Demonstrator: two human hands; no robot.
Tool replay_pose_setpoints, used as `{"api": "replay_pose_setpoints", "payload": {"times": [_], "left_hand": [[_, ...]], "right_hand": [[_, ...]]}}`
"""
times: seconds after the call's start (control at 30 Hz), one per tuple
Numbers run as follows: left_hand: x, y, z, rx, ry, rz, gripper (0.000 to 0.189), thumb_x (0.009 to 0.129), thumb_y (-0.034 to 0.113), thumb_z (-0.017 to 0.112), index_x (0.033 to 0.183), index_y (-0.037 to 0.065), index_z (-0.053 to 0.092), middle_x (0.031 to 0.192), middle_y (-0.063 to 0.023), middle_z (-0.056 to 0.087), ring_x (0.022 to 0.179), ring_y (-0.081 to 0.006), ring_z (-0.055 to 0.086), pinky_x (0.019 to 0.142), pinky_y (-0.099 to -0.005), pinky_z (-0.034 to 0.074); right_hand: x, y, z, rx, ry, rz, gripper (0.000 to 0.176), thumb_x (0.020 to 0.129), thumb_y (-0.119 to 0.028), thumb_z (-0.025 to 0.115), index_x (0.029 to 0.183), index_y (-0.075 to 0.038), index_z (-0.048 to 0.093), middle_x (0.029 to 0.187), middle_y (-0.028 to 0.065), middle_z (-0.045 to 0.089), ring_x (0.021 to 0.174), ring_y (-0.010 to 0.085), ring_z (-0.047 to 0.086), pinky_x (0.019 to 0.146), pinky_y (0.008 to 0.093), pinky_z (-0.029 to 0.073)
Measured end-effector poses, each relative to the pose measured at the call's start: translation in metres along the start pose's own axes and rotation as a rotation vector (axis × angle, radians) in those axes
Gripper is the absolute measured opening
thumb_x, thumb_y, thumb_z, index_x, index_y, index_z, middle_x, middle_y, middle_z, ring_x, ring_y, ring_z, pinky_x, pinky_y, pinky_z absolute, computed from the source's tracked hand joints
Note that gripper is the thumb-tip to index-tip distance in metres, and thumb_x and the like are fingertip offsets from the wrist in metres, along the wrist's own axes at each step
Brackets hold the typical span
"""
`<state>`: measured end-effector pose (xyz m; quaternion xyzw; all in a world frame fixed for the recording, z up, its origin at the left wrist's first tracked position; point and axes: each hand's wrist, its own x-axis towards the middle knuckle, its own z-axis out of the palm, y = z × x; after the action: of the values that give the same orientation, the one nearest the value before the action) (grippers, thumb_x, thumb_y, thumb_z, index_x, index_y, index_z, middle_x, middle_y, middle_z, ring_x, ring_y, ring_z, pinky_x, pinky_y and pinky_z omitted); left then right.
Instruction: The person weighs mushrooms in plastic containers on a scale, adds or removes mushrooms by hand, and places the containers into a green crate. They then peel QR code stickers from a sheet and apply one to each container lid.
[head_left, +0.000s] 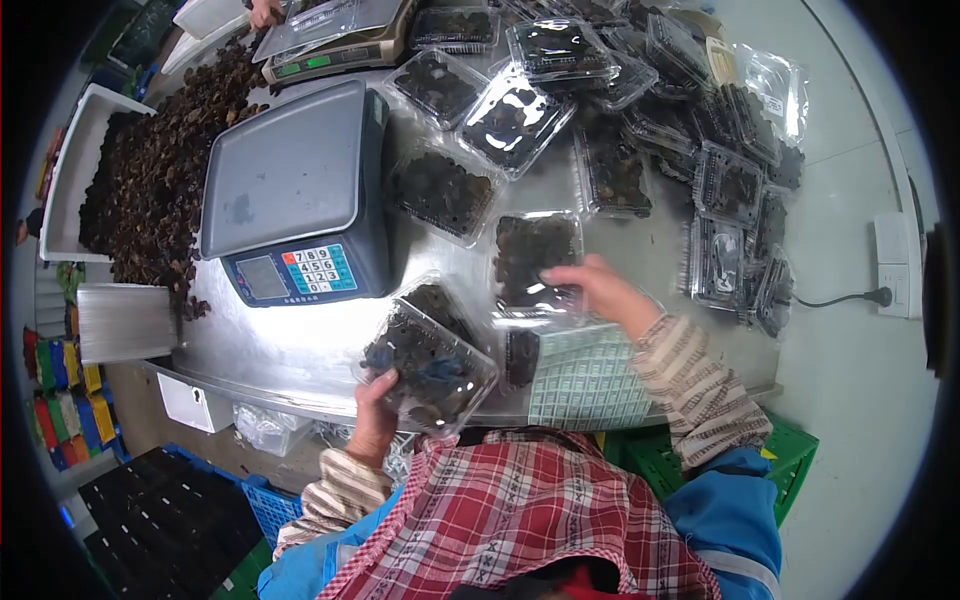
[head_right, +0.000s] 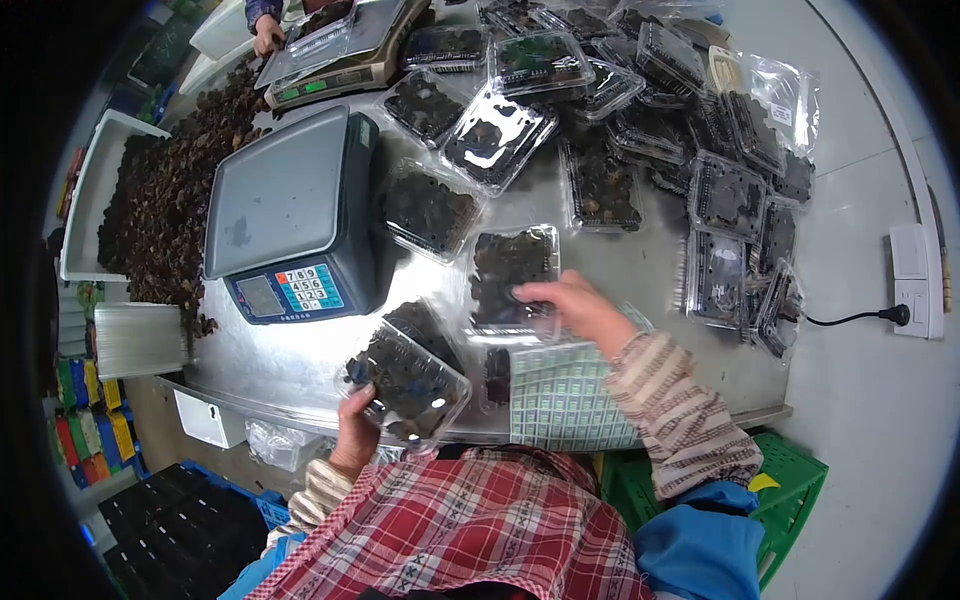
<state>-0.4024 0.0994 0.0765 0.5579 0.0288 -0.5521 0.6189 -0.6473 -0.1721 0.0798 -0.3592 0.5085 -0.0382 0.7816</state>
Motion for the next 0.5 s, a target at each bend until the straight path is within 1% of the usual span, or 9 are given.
{"api": "replay_pose_setpoints", "payload": {"times": [0.03, 0.1, 0.17, 0.23, 0.3, 0.37, 0.4, 0.43, 0.5], "left_hand": [[0.003, 0.004, -0.011, 0.054, -0.112, -0.030, 0.053, 0.071, 0.019, 0.064, 0.119, -0.001, 0.050, 0.111, -0.0116, 0.058, 0.100, -0.0228, 0.056, 0.091, -0.0352, 0.042], [0.001, 0.024, -0.016, 0.201, -0.137, -0.032, 0.057, 0.070, 0.021, 0.062, 0.121, -0.002, 0.049, 0.109, -0.0117, 0.060, 0.098, -0.0234, 0.058, 0.088, -0.0341, 0.044], [-0.005, 0.035, -0.015, 0.217, -0.110, -0.087, 0.057, 0.070, 0.023, 0.062, 0.120, -0.003, 0.050, 0.108, -0.0121, 0.060, 0.097, -0.0234, 0.059, 0.087, -0.0340, 0.045], [-0.004, 0.033, -0.016, 0.220, -0.136, -0.096, 0.057, 0.070, 0.024, 0.061, 0.120, -0.003, 0.051, 0.109, -0.0129, 0.060, 0.097, -0.0234, 0.059, 0.086, -0.0343, 0.046], [-0.003, 0.029, -0.015, 0.153, -0.125, -0.118, 0.058, 0.070, 0.024, 0.061, 0.120, -0.003, 0.051, 0.110, -0.0134, 0.060, 0.097, -0.0233, 0.059, 0.087, -0.0342, 0.046], [0.000, 0.028, -0.015, 0.175, -0.143, -0.107, 0.058, 0.071, 0.024, 0.061, 0.121, -0.003, 0.050, 0.111, -0.0135, 0.060, 0.098, -0.0237, 0.059, 0.087, -0.0343, 0.045], [0.001, 0.027, -0.014, 0.191, -0.156, -0.099, 0.059, 0.071, 0.024, 0.061, 0.121, -0.004, 0.050, 0.111, -0.0137, 0.060, 0.098, -0.0241, 0.058, 0.087, -0.0343, 0.045], [0.002, 0.027, -0.014, 0.194, -0.163, -0.095, 0.059, 0.071, 0.024, 0.061, 0.121, -0.004, 0.050, 0.111, -0.0137, 0.060, 0.098, -0.0241, 0.058, 0.087, -0.0343, 0.045], [0.001, 0.025, -0.014, 0.160, -0.166, -0.085, 0.059, 0.070, 0.024, 0.061, 0.121, -0.004, 0.050, 0.112, -0.0138, 0.059, 0.100, -0.0246, 0.058, 0.088, -0.0345, 0.045]], "right_hand": [[-0.011, 0.001, -0.012, -0.054, -0.072, 0.011, 0.039, 0.076, -0.012, 0.069, 0.110, 0.003, 0.056, 0.100, 0.0089, 0.062, 0.090, 0.0181, 0.061, 0.069, 0.0325, 0.053], [-0.033, -0.004, -0.026, -0.105, -0.141, 0.029, 0.045, 0.074, -0.011, 0.069, 0.114, 0.003, 0.053, 0.102, 0.0095, 0.062, 0.090, 0.0176, 0.061, 0.071, 0.0304, 0.052], [-0.056, -0.012, -0.034, -0.360, -0.227, -0.009, 0.058, 0.069, -0.009, 0.070, 0.121, 0.002, 0.048, 0.105, 0.0109, 0.061, 0.094, 0.0181, 0.059, 0.079, 0.0285, 0.048], [-0.066, -0.021, -0.039, -0.405, -0.303, -0.048, 0.070, 0.066, -0.011, 0.072, 0.128, 0.002, 0.043, 0.112, 0.0105, 0.058, 0.102, 0.0197, 0.055, 0.092, 0.0325, 0.042], [-0.063, -0.019, -0.035, -0.578, -0.405, -0.160, 0.067, 0.062, -0.020, 0.078, 0.118, 0.004, 0.051, 0.112, 0.0145, 0.058, 0.098, 0.0236, 0.058, 0.088, 0.0321, 0.044], [-0.068, -0.026, -0.004, -1.063, -0.476, -0.248, 0.075, 0.059, -0.033, 0.079, 0.118, 0.003, 0.050, 0.122, 0.0172, 0.052, 0.107, 0.0297, 0.054, 0.092, 0.0349, 0.042], [-0.060, -0.011, 0.001, -1.388, -0.454, -0.499, 0.081, 0.057, -0.043, 0.077, 0.119, 0.002, 0.050, 0.127, 0.0202, 0.047, 0.113, 0.0340, 0.049, 0.093, 0.0372, 0.041], [-0.061, -0.009, 0.020, -1.551, -0.440, -0.418, 0.073, 0.060, -0.042, 0.075, 0.112, 0.004, 0.051, 0.130, 0.0229, 0.043, 0.119, 0.0334, 0.044, 0.096, 0.0365, 0.039], [-0.051, -0.013, 0.036, -1.432, -0.538, -0.134, 0.072, 0.061, -0.039, 0.075, 0.112, 0.005, 0.051, 0.126, 0.0231, 0.047, 0.115, 0.0311, 0.048, 0.094, 0.0366, 0.040]]}}
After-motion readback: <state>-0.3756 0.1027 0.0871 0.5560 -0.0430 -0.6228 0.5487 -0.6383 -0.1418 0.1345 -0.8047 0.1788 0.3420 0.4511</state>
